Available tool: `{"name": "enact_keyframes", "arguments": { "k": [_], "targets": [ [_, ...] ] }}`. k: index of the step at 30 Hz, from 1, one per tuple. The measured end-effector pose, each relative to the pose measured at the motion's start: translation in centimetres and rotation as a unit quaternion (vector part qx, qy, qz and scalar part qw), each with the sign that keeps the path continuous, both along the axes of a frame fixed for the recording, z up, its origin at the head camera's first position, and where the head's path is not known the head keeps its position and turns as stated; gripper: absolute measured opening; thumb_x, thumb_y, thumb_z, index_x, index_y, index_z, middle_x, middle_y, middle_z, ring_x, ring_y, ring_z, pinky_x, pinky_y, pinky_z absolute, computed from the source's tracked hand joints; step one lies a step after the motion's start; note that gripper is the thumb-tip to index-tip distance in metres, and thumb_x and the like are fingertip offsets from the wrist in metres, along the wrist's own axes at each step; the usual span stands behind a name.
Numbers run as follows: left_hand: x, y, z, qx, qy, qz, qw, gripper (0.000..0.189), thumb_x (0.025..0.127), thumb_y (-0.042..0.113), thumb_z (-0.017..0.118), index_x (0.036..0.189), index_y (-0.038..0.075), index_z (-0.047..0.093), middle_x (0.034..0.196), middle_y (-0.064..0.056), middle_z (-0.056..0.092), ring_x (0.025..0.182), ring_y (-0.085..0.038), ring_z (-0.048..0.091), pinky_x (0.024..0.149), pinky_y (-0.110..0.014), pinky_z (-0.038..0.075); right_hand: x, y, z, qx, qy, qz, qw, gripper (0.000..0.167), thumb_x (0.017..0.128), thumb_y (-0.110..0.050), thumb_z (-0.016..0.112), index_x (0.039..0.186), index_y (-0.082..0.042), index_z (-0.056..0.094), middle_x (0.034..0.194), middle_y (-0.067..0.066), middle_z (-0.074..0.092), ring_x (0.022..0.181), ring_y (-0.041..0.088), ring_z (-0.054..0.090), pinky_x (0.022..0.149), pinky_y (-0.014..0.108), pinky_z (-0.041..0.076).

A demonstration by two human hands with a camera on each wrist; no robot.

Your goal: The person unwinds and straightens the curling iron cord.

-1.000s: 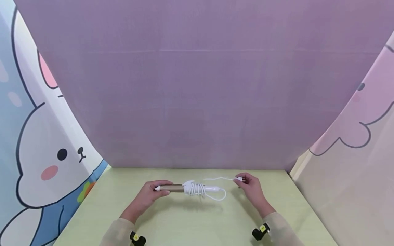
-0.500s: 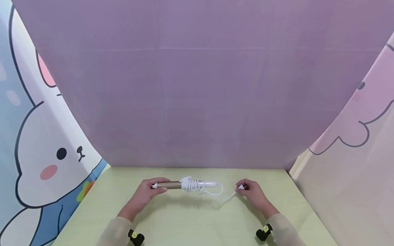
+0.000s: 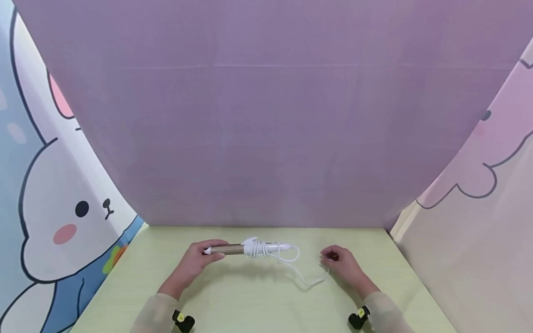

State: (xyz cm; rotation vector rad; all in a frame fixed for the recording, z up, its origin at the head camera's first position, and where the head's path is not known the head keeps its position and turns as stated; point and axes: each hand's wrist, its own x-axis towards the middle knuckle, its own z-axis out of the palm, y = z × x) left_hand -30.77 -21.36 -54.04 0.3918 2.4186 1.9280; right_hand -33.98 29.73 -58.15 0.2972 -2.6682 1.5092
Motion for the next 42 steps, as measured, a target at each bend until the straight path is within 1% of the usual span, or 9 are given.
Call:
{"name": "enact_keyframes", "arguments": {
  "k": [11,16,19,23,26,29,32,37,42],
  "targets": [
    [-0.1,0.0,-0.2,0.000,-0.001,0.005,1.0000,0.036,0.098,0.016,0.087,0.133,0.013,0.081,0.135,-0.014,0.074,0.098,-0.019,0.066,0.083,-0.039,0.055,0.3,-0.2,0.4,-0.018,0.012,-0.022,0.9995,0.027,0.099,-0.010,0.085,0.123,0.000,0.075,0.117,0.013,0.074,0.105,0.024,0.067,0.086,0.027,0.056],
    [-0.3,0.1,-0.4,0.002,0.006,-0.004,1.0000,0.038,0.097,0.017,0.087,0.134,0.011,0.080,0.135,-0.016,0.074,0.099,-0.019,0.067,0.084,-0.038,0.056,1.4,-1.5,1.2,-0.037,0.058,-0.036,0.9970,0.013,0.103,-0.012,0.081,0.114,-0.007,0.079,0.110,0.007,0.076,0.102,0.020,0.068,0.090,0.030,0.055],
    [-0.4,0.2,-0.4,0.002,0.006,-0.006,1.0000,0.038,0.098,0.016,0.087,0.134,0.010,0.080,0.136,-0.018,0.073,0.098,-0.018,0.067,0.083,-0.037,0.055,2.7,-2.9,1.6,-0.046,0.074,-0.009,0.9962,0.008,0.105,-0.014,0.078,0.111,-0.010,0.080,0.106,0.007,0.077,0.099,0.018,0.067,0.092,0.032,0.054],
    [-0.4,0.3,-0.2,0.008,0.006,-0.006,0.9999,0.039,0.097,0.016,0.087,0.135,0.008,0.079,0.136,-0.019,0.073,0.096,-0.018,0.065,0.081,-0.036,0.054,4.4,-4.9,2.0,-0.052,0.070,0.050,0.9949,0.016,0.106,-0.020,0.077,0.116,-0.007,0.079,0.109,0.005,0.078,0.103,0.017,0.067,0.093,0.034,0.054],
    [-0.4,0.3,-0.1,0.011,0.007,-0.006,0.9999,0.039,0.098,0.016,0.087,0.135,0.008,0.079,0.136,-0.019,0.072,0.095,-0.018,0.065,0.080,-0.036,0.054,5.0,-6.3,2.1,-0.056,0.059,0.079,0.9935,0.021,0.103,-0.021,0.081,0.120,-0.008,0.079,0.113,0.000,0.078,0.107,0.019,0.068,0.097,0.036,0.054],
    [-0.4,0.4,-0.1,0.010,0.007,-0.005,0.9999,0.038,0.098,0.015,0.086,0.135,0.009,0.079,0.136,-0.018,0.073,0.097,-0.018,0.066,0.081,-0.037,0.055,5.2,-7.4,1.9,-0.068,0.048,0.099,0.9916,0.022,0.100,-0.018,0.084,0.120,-0.011,0.079,0.116,0.003,0.079,0.110,0.022,0.069,0.101,0.040,0.053],
    [-0.5,0.3,-0.2,0.008,0.008,-0.005,0.9999,0.037,0.098,0.013,0.086,0.135,0.009,0.079,0.138,-0.020,0.072,0.098,-0.018,0.067,0.082,-0.037,0.056,5.4,-8.4,1.7,-0.086,0.048,0.111,0.9889,0.020,0.099,-0.013,0.084,0.117,-0.010,0.079,0.117,0.011,0.079,0.108,0.022,0.070,0.101,0.039,0.055],
    [-0.5,0.3,-0.3,0.012,0.006,-0.007,0.9999,0.040,0.098,0.014,0.087,0.136,0.007,0.078,0.140,-0.027,0.068,0.094,-0.019,0.063,0.076,-0.036,0.051,5.6,-9.9,1.4,-0.118,0.052,0.107,0.9859,0.017,0.097,-0.010,0.085,0.113,-0.004,0.079,0.107,0.016,0.080,0.096,0.018,0.072,0.086,0.030,0.059],
    [-0.6,0.3,-0.3,0.011,0.006,-0.002,0.9999,0.040,0.097,0.017,0.088,0.134,0.010,0.079,0.133,-0.019,0.072,0.092,-0.020,0.061,0.073,-0.033,0.047,5.9,-10.7,1.3,-0.121,0.047,0.094,0.9871,0.016,0.095,-0.007,0.087,0.110,-0.005,0.081,0.098,0.011,0.079,0.088,0.012,0.070,0.079,0.025,0.057]
  ]
}}
